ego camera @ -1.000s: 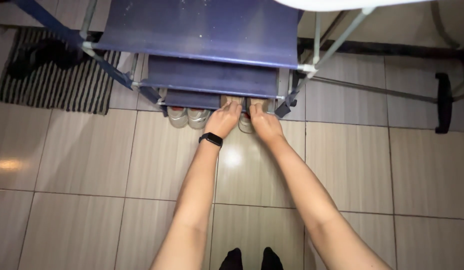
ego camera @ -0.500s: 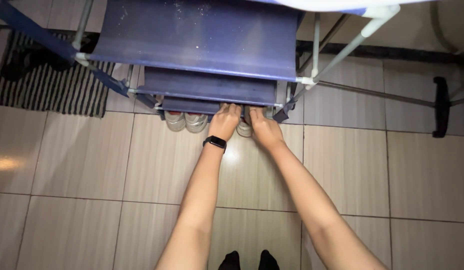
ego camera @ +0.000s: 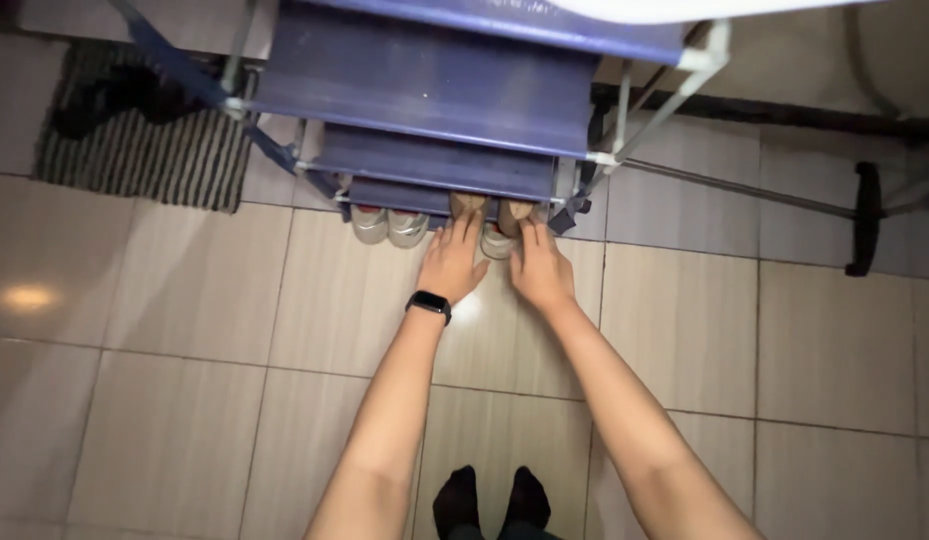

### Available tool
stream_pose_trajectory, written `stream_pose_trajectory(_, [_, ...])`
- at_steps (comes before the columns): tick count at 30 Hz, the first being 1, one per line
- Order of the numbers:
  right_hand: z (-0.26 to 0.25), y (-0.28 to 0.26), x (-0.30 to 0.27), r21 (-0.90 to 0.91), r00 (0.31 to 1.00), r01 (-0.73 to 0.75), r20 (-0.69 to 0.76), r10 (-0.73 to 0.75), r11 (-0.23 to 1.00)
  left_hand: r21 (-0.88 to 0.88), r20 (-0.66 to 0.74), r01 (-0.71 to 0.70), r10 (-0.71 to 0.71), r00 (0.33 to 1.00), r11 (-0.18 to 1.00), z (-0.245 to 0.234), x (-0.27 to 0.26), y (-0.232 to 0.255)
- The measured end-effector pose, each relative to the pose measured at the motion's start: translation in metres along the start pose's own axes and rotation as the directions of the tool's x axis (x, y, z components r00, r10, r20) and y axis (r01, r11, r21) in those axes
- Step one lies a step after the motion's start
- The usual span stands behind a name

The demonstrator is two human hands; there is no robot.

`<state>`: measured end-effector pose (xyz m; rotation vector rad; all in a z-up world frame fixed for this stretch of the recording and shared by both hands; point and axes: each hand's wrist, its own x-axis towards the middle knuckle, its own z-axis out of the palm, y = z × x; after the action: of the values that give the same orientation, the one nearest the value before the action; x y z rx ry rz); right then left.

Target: The person is seen taking shoes out of several locations such as drawers, floor and a shelf and putting them back in an organized manner.

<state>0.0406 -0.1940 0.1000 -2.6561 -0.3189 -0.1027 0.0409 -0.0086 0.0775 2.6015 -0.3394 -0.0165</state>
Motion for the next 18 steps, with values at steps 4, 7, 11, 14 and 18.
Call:
stream_pose_trajectory(4, [-0.047, -0.036, -0.027, 0.03, 0.999, -0.032, -0.007, 0.032, 0.999, -0.083, -0.04, 0.012, -0.015, 0.999, 0.997, -0.054, -0.04, 0.039])
stream_pose_trajectory(7, [-0.089, -0.055, -0.047, -0.014, 0.995, 0.026, -0.094, -0.028, 1.0, -0.096, -0.07, -0.012, 0.005, 0.998, 0.995, -0.093, -0.062, 0.073])
stream_pose_trajectory(11, [-0.16, -0.09, -0.078, 0.128, 0.995, -0.088, -0.038, 0.094, 0.988, -0.178, -0.065, 0.013, -0.025, 0.998, 0.984, -0.134, -0.092, 0.114])
stream_pose_trajectory(14, [-0.227, -0.111, -0.098, 0.182, 0.985, -0.142, -0.074, 0.158, 0.973, -0.278, -0.063, 0.014, -0.032, 0.998, 0.96, -0.187, -0.108, 0.164])
stream_pose_trajectory(18, [-0.296, -0.111, -0.125, 0.209, 0.952, -0.157, -0.227, 0.204, 0.965, -0.375, -0.062, -0.024, 0.001, 0.998, 0.927, -0.238, -0.124, 0.219])
